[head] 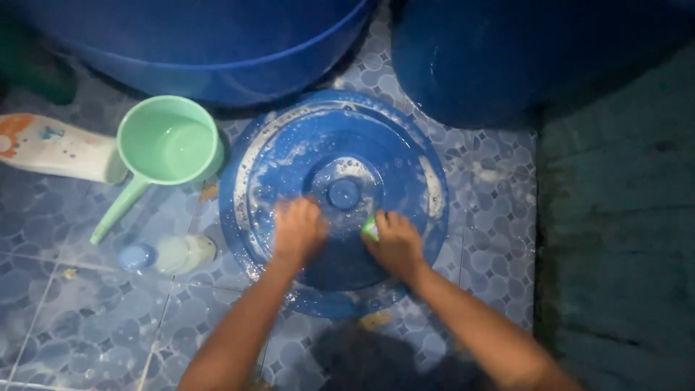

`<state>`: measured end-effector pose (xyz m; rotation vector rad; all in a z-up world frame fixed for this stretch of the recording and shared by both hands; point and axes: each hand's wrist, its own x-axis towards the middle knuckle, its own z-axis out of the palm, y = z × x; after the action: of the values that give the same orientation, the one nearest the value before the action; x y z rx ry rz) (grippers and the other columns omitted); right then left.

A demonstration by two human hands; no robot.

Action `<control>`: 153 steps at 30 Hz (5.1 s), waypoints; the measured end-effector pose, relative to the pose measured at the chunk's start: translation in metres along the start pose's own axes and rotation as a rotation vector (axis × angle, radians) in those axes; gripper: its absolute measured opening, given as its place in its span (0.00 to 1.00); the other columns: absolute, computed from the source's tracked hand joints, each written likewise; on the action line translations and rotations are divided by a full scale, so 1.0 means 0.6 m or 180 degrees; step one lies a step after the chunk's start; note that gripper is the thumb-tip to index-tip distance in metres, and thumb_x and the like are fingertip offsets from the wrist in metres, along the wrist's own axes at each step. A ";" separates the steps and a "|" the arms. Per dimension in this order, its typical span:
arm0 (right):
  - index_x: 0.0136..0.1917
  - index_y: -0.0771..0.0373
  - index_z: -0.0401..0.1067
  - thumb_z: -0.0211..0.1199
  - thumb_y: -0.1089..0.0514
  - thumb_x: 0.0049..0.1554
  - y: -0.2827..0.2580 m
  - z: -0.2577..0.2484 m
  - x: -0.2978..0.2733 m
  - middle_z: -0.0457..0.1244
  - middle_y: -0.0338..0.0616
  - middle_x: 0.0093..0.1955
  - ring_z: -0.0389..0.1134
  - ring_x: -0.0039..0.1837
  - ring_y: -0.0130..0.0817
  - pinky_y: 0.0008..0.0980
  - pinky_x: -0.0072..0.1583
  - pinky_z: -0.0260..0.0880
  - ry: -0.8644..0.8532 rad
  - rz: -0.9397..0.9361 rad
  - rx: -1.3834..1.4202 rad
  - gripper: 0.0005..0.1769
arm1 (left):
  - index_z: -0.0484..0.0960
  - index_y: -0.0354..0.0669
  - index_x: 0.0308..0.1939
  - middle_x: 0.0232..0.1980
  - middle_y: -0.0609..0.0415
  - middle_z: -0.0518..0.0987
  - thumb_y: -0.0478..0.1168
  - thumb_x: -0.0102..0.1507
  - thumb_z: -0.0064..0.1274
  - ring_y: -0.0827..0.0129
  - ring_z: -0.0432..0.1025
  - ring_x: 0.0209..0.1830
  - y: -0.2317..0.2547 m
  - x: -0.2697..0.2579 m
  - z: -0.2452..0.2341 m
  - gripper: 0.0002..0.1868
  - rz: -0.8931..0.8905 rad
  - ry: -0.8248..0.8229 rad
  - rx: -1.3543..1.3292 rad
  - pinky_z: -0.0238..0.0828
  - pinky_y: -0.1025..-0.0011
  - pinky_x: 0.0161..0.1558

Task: Scrubbing a large blue plastic container lid with a brush and soapy water.

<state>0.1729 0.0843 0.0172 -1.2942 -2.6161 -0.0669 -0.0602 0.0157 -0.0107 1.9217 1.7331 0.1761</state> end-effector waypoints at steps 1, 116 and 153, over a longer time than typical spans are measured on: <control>0.64 0.65 0.68 0.68 0.38 0.55 0.015 0.007 -0.001 0.62 0.53 0.50 0.67 0.52 0.50 0.46 0.51 0.71 -0.0188 -0.0128 0.0198 0.35 | 0.73 0.42 0.63 0.70 0.44 0.69 0.54 0.65 0.47 0.50 0.60 0.76 -0.018 0.016 0.007 0.28 -0.0244 0.0646 0.0353 0.48 0.46 0.80; 0.56 0.65 0.70 0.59 0.51 0.51 0.000 0.031 0.055 0.62 0.58 0.51 0.64 0.54 0.59 0.53 0.54 0.66 0.0381 0.1022 0.0796 0.22 | 0.53 0.49 0.80 0.85 0.54 0.42 0.47 0.51 0.63 0.58 0.34 0.85 -0.039 0.121 -0.113 0.55 0.0022 0.0237 -0.0229 0.27 0.48 0.78; 0.68 0.64 0.63 0.67 0.40 0.57 -0.063 0.053 0.159 0.61 0.65 0.60 0.66 0.59 0.66 0.55 0.59 0.68 0.0110 0.1704 0.0949 0.35 | 0.44 0.48 0.81 0.85 0.53 0.40 0.69 0.39 0.73 0.55 0.31 0.85 -0.049 0.084 -0.141 0.77 0.0009 0.0204 0.0332 0.26 0.48 0.78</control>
<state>0.0812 0.1402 0.0090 -1.7918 -2.0621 0.3670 -0.1151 0.0902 0.0342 2.0134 1.8139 0.1526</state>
